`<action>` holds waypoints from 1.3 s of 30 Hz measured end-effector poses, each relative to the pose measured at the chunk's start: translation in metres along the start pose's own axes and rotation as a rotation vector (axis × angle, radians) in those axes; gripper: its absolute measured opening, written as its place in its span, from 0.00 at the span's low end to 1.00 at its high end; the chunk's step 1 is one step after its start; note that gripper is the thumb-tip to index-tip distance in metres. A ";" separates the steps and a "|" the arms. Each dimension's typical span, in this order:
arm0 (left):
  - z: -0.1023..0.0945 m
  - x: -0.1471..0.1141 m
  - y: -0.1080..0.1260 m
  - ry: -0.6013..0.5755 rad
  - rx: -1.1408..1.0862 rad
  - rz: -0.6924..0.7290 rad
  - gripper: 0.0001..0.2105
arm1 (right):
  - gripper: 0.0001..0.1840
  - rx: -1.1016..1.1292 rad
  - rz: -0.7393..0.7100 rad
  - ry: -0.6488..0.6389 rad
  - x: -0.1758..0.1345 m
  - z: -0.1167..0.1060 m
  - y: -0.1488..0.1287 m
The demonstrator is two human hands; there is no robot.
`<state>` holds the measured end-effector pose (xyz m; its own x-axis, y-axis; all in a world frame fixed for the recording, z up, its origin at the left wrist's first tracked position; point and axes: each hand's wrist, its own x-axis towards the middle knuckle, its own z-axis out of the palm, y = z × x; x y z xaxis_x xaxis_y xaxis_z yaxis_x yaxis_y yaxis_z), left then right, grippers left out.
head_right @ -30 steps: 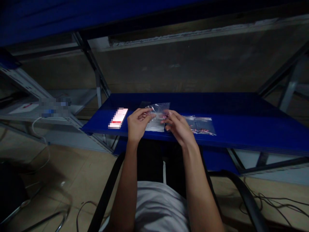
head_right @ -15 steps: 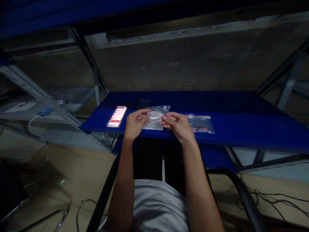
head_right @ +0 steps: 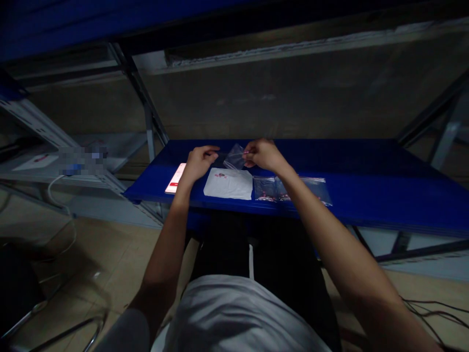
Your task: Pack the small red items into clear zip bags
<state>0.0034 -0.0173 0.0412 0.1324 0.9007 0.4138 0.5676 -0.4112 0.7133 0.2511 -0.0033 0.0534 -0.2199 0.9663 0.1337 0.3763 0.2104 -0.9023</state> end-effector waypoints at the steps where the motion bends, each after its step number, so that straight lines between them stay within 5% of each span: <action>1: 0.007 0.008 -0.005 -0.063 0.040 -0.012 0.14 | 0.10 -0.092 -0.012 -0.019 0.005 0.004 -0.003; 5: 0.031 0.019 -0.023 -0.201 0.096 -0.048 0.16 | 0.05 -0.477 -0.104 -0.080 0.014 0.020 -0.011; 12: 0.040 0.012 -0.037 -0.207 0.139 -0.019 0.16 | 0.09 -0.830 -0.219 -0.125 0.019 0.034 -0.017; 29: 0.042 0.013 -0.048 -0.226 0.082 -0.014 0.09 | 0.09 -0.863 -0.200 -0.227 0.020 0.034 -0.019; 39: 0.040 0.012 -0.049 -0.233 0.132 0.004 0.13 | 0.10 -0.643 -0.166 -0.226 0.023 0.028 -0.008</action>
<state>0.0101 0.0195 -0.0110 0.3095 0.9134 0.2645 0.6659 -0.4067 0.6254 0.2179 0.0127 0.0520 -0.4760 0.8741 0.0966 0.7642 0.4655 -0.4464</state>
